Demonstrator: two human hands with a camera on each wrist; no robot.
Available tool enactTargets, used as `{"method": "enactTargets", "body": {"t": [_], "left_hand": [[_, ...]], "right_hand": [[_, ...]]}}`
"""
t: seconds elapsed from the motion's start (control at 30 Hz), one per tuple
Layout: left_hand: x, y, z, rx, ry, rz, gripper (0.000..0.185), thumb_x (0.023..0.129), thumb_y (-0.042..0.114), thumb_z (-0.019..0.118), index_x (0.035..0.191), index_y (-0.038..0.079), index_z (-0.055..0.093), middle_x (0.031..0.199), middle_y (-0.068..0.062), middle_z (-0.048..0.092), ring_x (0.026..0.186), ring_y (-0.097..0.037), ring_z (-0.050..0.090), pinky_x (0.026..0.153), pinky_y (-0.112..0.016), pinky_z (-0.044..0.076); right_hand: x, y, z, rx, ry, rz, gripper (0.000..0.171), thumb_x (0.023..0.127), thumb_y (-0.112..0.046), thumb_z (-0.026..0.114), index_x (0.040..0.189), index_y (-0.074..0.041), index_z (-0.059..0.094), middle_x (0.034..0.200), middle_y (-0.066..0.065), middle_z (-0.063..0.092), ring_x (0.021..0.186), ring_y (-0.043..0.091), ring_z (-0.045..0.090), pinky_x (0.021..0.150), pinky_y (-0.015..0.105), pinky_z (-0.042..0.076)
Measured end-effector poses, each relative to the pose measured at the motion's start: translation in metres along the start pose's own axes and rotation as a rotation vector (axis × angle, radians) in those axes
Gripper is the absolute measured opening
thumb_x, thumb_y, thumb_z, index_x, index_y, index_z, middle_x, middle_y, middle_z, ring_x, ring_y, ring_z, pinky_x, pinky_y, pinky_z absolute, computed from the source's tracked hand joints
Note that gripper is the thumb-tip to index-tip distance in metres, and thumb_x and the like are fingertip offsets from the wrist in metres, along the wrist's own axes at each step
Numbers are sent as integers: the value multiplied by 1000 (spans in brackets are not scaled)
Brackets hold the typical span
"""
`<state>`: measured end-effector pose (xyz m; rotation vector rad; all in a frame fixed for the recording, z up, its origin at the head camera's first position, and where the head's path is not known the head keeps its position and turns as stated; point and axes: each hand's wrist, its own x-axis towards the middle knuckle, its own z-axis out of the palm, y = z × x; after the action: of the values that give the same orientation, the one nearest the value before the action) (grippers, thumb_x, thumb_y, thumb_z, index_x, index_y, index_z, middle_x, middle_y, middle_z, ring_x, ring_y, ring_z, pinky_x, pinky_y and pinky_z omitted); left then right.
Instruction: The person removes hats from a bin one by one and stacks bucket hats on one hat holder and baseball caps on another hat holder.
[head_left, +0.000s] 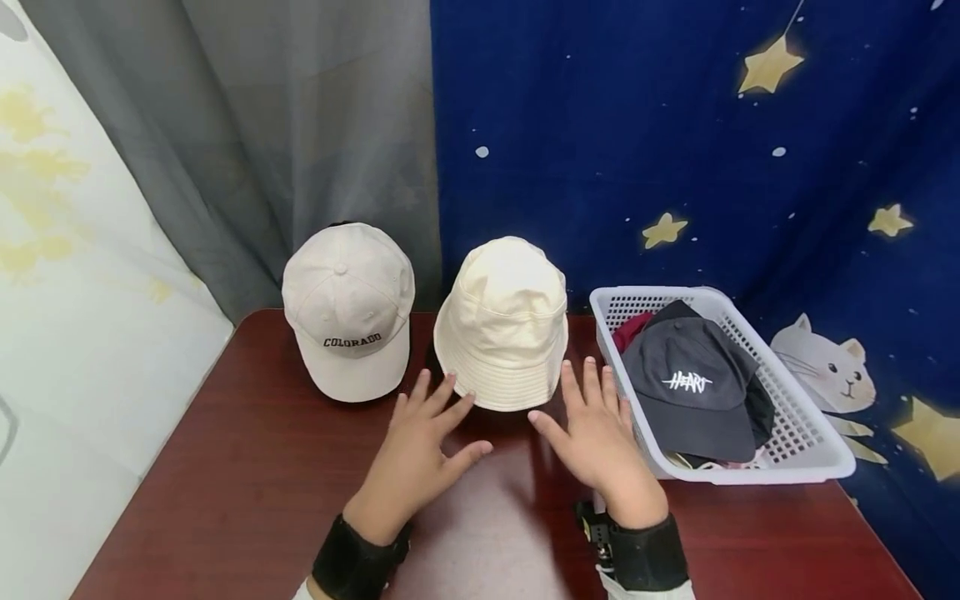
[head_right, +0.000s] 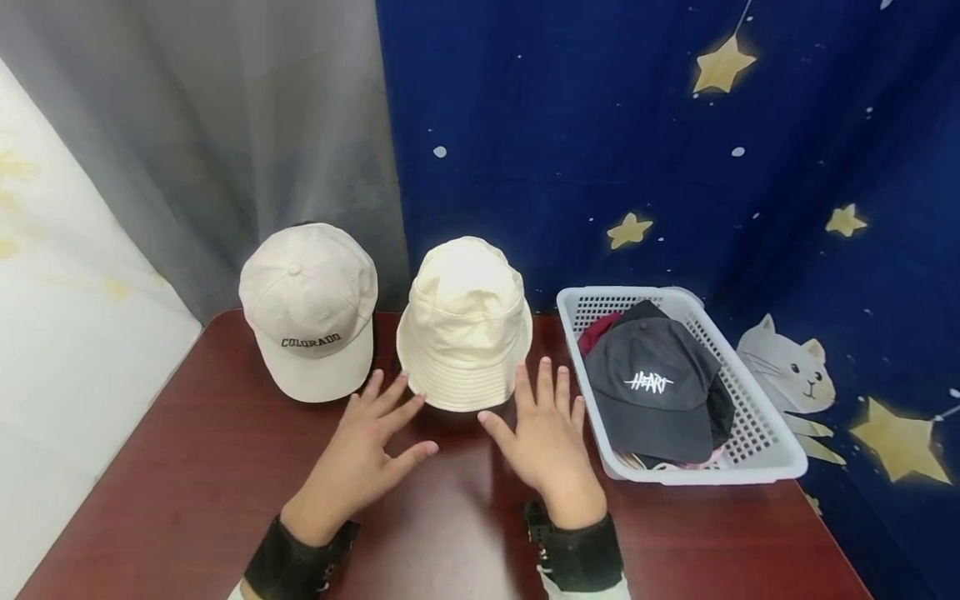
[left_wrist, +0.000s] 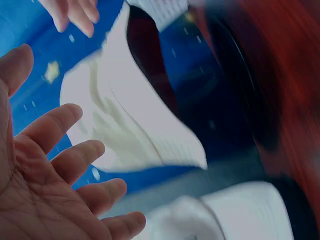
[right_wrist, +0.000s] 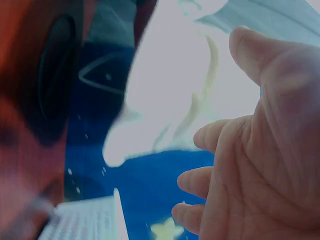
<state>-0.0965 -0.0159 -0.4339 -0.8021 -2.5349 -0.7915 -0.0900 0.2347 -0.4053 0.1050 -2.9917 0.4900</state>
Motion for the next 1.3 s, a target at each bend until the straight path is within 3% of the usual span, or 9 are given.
{"method": "enactTargets", "body": {"t": [0.2,0.4,0.53,0.63,0.77,0.87,0.97,1.07,1.3], "left_hand": [[-3,34,23,-69,-89,219,64,87,56,70,138,18,61,152,-9,42,143,-41,28,106,-68,30],[12,74,54,126,-285,575,59,96,66,46,142,30,56,156,2,37,148,-30,20,112,-57,30],[25,98,74,215,-409,713,55,100,64,38,145,36,51,158,8,33,150,-23,14,117,-48,23],[36,115,89,270,-426,768,52,101,62,37,146,39,48,158,10,32,150,-20,16,117,-43,24],[55,132,103,343,-369,834,52,101,61,38,146,38,49,157,8,36,148,-19,23,115,-37,29],[71,138,108,393,-323,870,49,103,55,40,147,34,49,155,6,40,144,-18,31,115,-32,29],[89,140,112,411,-322,860,44,106,43,42,148,30,48,152,5,44,140,-17,38,116,-26,24],[103,141,119,395,-352,827,41,107,30,46,148,26,49,145,6,51,135,-11,44,116,-20,19],[109,138,132,251,-334,816,25,103,25,56,124,26,69,110,17,67,104,-2,54,101,-11,33]], "right_hand": [[6,37,-37,-44,29,63,94,97,-71,33,158,-4,9,160,30,-5,144,51,-11,106,76,0],[44,91,-81,-88,-15,116,98,96,-72,28,157,-1,1,157,34,-11,142,55,-13,106,76,0],[76,135,-96,-110,-92,134,97,99,-64,36,154,8,1,153,42,-6,139,61,-6,107,75,5],[92,170,-102,-139,-137,134,93,101,-50,46,148,19,6,147,49,7,134,65,10,107,73,15],[100,204,-110,-159,-197,158,87,100,-40,51,141,26,12,137,54,21,125,67,25,102,72,27],[100,221,-112,-149,-222,168,84,99,-35,52,139,28,15,134,55,24,124,66,28,101,72,30],[99,236,-109,-143,-237,154,81,98,-31,53,136,31,18,131,55,29,123,65,34,101,70,32],[96,249,-104,-115,-246,156,80,97,-30,54,134,32,20,129,54,32,119,64,39,100,68,35],[96,253,-99,-89,-155,170,65,95,-20,55,136,24,32,131,47,39,117,62,42,99,67,37]]}}
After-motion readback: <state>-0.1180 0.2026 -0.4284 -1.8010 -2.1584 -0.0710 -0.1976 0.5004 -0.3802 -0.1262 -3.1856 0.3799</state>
